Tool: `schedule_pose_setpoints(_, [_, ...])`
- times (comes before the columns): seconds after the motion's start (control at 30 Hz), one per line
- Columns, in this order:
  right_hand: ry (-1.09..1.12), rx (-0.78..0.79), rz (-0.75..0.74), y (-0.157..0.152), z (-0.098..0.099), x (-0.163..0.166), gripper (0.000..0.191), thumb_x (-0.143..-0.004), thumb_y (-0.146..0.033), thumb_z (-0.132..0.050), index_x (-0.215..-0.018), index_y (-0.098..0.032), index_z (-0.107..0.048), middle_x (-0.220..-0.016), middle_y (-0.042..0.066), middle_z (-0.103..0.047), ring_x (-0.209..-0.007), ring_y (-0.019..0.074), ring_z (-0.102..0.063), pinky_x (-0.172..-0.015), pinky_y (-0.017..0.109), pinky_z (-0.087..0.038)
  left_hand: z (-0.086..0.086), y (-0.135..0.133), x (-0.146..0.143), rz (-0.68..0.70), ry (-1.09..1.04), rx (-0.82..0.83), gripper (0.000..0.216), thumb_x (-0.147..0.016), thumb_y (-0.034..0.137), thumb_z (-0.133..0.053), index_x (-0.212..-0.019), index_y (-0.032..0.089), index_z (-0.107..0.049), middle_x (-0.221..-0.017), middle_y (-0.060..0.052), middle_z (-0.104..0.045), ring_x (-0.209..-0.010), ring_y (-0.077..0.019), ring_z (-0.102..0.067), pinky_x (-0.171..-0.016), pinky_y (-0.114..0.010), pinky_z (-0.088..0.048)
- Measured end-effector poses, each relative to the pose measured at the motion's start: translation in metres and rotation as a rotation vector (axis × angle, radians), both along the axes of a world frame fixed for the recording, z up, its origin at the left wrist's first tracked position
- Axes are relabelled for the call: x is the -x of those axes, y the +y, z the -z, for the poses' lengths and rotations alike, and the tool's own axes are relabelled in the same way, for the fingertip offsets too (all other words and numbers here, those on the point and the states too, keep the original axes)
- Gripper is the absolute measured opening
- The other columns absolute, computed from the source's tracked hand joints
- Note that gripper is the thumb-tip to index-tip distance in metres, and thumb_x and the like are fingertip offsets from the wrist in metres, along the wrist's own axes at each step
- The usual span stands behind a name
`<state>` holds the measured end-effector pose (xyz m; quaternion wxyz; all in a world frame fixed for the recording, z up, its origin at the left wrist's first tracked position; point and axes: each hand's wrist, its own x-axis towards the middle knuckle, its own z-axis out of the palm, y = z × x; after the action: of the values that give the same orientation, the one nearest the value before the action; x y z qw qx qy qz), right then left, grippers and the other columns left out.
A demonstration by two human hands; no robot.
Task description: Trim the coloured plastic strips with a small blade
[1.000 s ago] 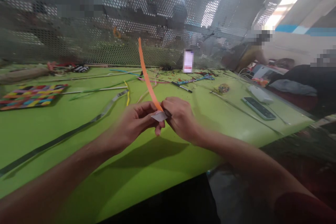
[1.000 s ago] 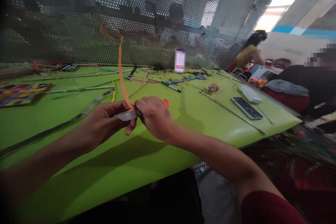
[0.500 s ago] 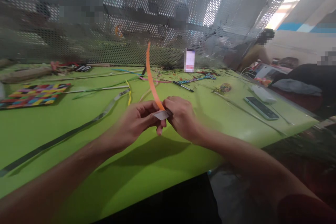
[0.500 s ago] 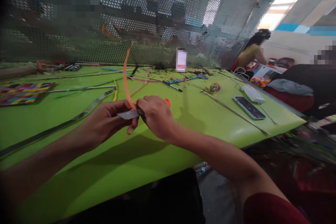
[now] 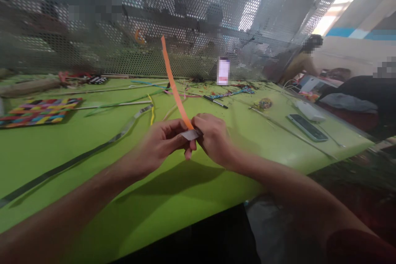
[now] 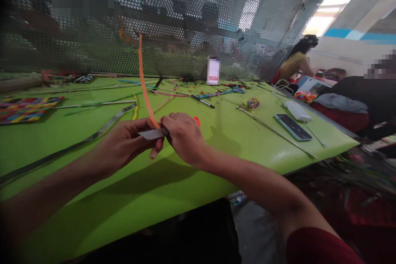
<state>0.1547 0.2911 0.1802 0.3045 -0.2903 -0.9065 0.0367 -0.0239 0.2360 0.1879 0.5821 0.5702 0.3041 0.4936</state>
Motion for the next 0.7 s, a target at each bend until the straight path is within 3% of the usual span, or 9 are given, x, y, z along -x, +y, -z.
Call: schedule_pose_setpoints(0.7, [0.032, 0.067, 0.014, -0.0011, 0.0015, 0.0020, 0.028, -0.100, -0.007, -0.050, -0.074, -0.016, -0.055, -0.071, 0.001, -0.056, -0.071, 0.0130, -0.048, -0.070, 0.026, -0.033, -0.0060, -0.0012, -0.0026, -0.016, 0.062, 0.028, 0.019, -0.086, 0.027, -0.088, -0.076, 0.015, -0.076, -0.072, -0.001, -0.071, -0.060, -0.0109, -0.063, -0.067, -0.025, -0.060])
